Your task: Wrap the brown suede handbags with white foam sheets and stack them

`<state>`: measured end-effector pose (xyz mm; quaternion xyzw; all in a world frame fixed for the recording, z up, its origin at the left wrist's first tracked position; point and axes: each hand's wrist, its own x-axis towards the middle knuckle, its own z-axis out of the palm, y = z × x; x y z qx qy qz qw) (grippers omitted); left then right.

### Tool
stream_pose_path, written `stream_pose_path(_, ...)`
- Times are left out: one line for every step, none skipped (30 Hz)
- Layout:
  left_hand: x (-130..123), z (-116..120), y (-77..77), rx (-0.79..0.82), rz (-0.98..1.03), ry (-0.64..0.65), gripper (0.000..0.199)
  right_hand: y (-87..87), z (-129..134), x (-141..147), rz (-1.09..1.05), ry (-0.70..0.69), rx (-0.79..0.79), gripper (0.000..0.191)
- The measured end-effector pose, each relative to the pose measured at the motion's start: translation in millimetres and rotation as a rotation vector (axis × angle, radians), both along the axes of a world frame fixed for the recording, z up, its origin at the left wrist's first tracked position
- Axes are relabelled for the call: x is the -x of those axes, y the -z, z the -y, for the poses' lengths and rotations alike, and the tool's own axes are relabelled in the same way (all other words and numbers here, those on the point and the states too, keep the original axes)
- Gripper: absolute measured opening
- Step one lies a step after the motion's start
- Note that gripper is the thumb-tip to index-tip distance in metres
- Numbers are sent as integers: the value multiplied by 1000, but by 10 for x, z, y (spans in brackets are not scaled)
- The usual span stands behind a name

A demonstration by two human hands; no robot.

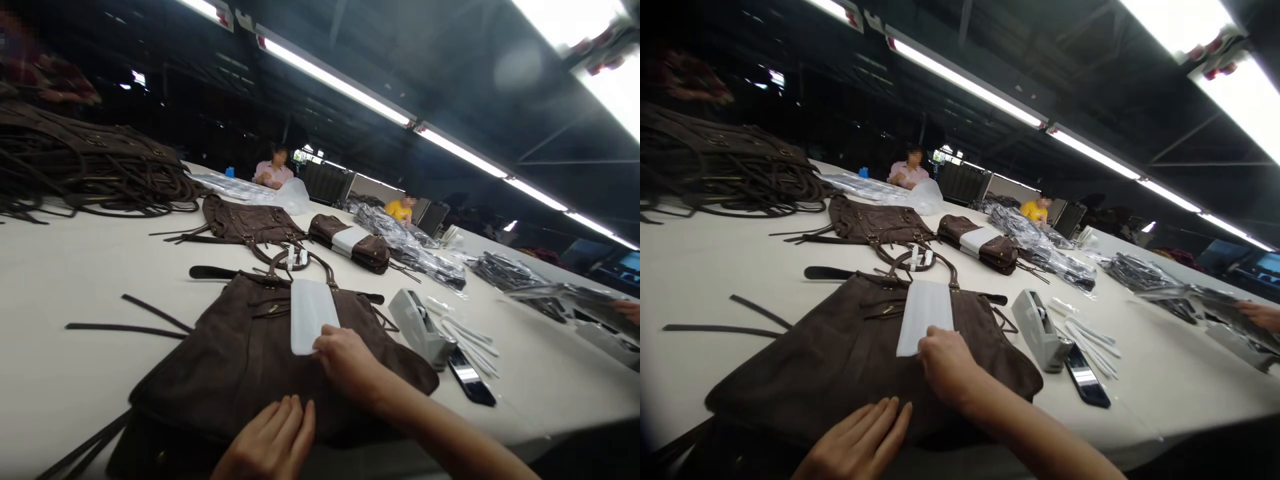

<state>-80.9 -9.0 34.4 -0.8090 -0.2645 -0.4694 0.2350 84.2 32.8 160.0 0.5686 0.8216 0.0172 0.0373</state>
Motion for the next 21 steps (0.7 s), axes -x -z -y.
stream_pose_path(3,-9,-1,-2,-24,3,35,173,59,10,-5,20,0,20)
stream_pose_path(7,-14,10,-9,-48,6,34,324,102,22,-20,41,-14,22)
stream_pose_path(12,-14,29,-13,-68,8,34,445,131,31,-52,58,-33,23)
stream_pose_path(17,-8,54,-8,-89,9,34,536,146,32,-106,71,-49,24)
stream_pose_path(24,2,82,-2,-103,10,34,597,152,25,-181,82,-53,22)
stream_pose_path(33,16,107,-1,-108,13,35,634,150,10,-268,90,-46,20)
stream_pose_path(44,33,126,8,-115,12,35,651,146,-11,-351,98,-34,18)
stream_pose_path(58,50,135,25,-130,6,36,654,141,-35,-416,101,-23,18)
stream_pose_path(78,65,131,48,-162,-4,37,646,140,-59,-454,99,-14,18)
stream_pose_path(104,78,112,72,-206,-11,38,630,143,-80,-463,88,-2,18)
stream_pose_path(137,87,76,101,-252,-9,40,607,151,-97,-447,65,13,18)
stream_pose_path(177,91,23,133,-285,1,43,579,164,-109,-416,37,32,19)
stream_pose_path(220,89,-48,173,-316,22,44,548,181,-117,-379,9,51,20)
stream_pose_path(263,80,-137,218,-350,55,43,515,198,-122,-345,-14,71,22)
stream_pose_path(300,64,-243,272,-383,94,39,482,214,-125,-318,-32,88,23)
stream_pose_path(324,39,-364,342,-418,126,35,453,228,-126,-298,-48,101,24)
stream_pose_path(329,5,-499,431,-468,148,31,429,239,-125,-284,-61,111,25)
stream_pose_path(308,-38,-645,536,-529,152,28,411,248,-122,-274,-76,120,26)
stream_pose_path(257,-91,-797,648,-590,128,26,401,255,-117,-266,-89,128,27)
stream_pose_path(175,-157,-952,753,-645,80,27,399,260,-110,-259,-101,133,28)
stream_pose_path(64,-236,-1102,834,-697,8,29,403,266,-104,-252,-108,135,29)
